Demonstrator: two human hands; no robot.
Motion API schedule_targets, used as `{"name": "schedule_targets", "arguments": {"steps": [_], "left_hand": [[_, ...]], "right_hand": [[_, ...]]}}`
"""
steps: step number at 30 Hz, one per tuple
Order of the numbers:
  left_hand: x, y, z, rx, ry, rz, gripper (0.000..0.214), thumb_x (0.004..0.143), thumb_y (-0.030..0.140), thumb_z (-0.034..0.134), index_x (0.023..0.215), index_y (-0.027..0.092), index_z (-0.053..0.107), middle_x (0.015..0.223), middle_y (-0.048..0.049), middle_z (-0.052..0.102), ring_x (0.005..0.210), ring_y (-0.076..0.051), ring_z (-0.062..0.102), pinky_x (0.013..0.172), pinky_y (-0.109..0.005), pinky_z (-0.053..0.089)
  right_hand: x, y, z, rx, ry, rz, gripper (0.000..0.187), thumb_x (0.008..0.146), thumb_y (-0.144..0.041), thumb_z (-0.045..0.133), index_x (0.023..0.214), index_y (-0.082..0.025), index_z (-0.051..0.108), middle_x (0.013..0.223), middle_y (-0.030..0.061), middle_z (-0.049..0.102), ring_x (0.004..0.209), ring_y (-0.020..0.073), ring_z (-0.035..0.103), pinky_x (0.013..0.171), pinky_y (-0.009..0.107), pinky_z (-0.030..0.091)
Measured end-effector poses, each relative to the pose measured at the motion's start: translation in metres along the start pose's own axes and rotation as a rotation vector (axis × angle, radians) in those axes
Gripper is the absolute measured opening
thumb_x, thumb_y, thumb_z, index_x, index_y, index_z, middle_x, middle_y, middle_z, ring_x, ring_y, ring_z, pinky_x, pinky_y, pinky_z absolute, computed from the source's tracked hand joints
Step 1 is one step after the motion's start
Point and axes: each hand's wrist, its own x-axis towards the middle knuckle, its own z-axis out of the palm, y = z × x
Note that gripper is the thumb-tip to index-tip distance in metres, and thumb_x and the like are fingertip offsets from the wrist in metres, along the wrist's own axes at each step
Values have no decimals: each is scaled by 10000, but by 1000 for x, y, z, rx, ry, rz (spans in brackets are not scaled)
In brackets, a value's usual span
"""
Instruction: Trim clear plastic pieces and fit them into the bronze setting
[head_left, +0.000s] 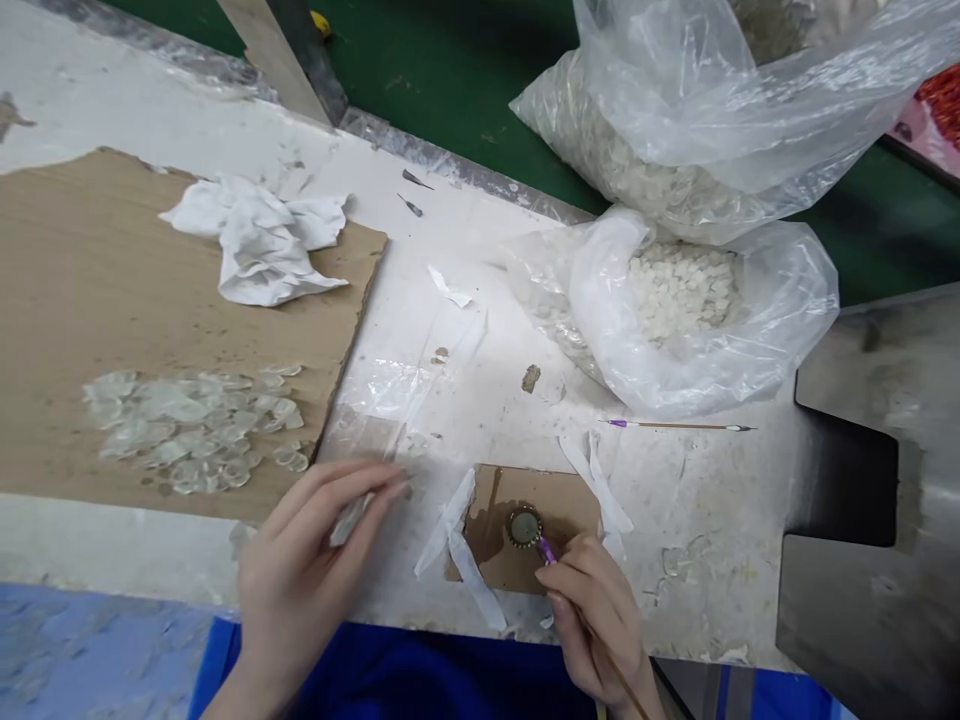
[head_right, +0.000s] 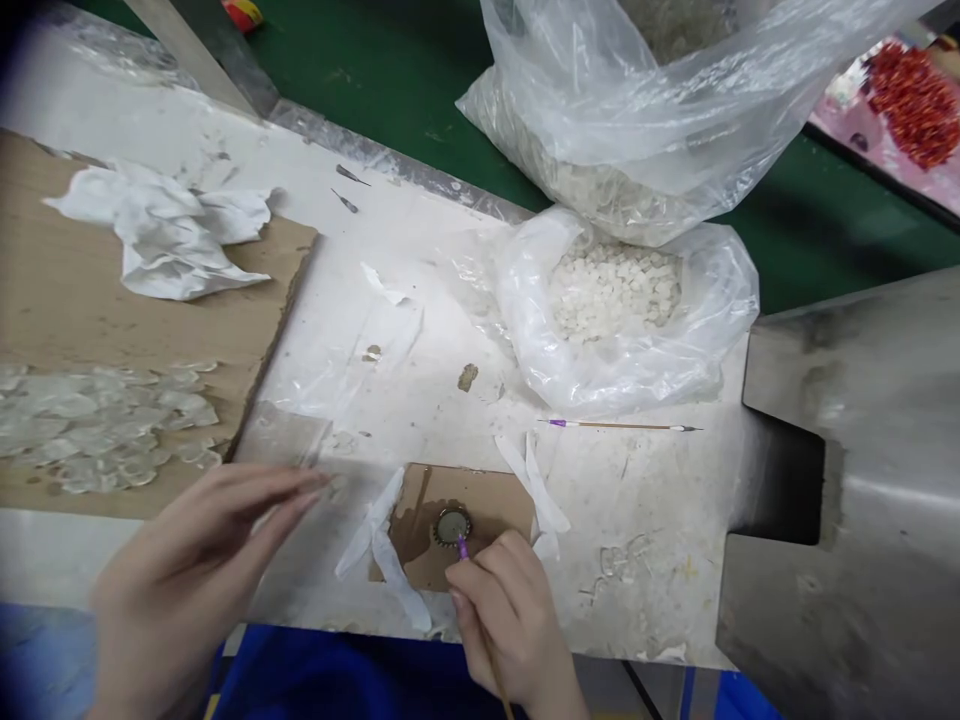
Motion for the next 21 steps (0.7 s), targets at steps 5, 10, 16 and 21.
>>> {"name": "schedule_targets", "arguments": {"steps": [5, 10, 16, 21], "left_hand": [[-4, 30, -3, -465, -294, -206, 271, 877, 69, 734, 867, 313, 851, 871, 24, 775, 756, -136, 777, 648, -157, 620], [-4, 50, 7, -817, -353, -375, 191, 800, 122, 857, 831, 308, 884, 760, 2, 800, 669, -130, 779, 611, -122, 619], [-17, 51, 5, -935, -364, -490, 316, 765, 108, 902, 961, 353, 861, 902, 8, 787, 721, -133, 784, 697, -171, 654], [-24, 52, 0, -854, -423, -342, 184, 823, 118, 864, 909, 281, 860, 1051, -51, 771, 712, -162, 812, 712, -218, 681]], "right_hand": [[3, 1, 0, -52, -24, -58, 260, 1063, -80, 383, 1005, -136, 630, 699, 48, 591, 597, 178, 487, 483, 306, 431], [5, 0, -2, -23, -1, -31, 249, 1083, -118, 389, 1014, -160, 624, 699, 27, 573, 587, 173, 501, 471, 302, 422], [8, -21, 6, 246, 382, 78, 315, 1123, -255, 358, 917, -216, 592, 642, -47, 377, 510, 146, 381, 444, 296, 375], [-4, -31, 17, 396, 464, 76, 348, 1132, -372, 328, 969, -267, 617, 599, -63, 316, 451, 147, 282, 405, 284, 273]]}}
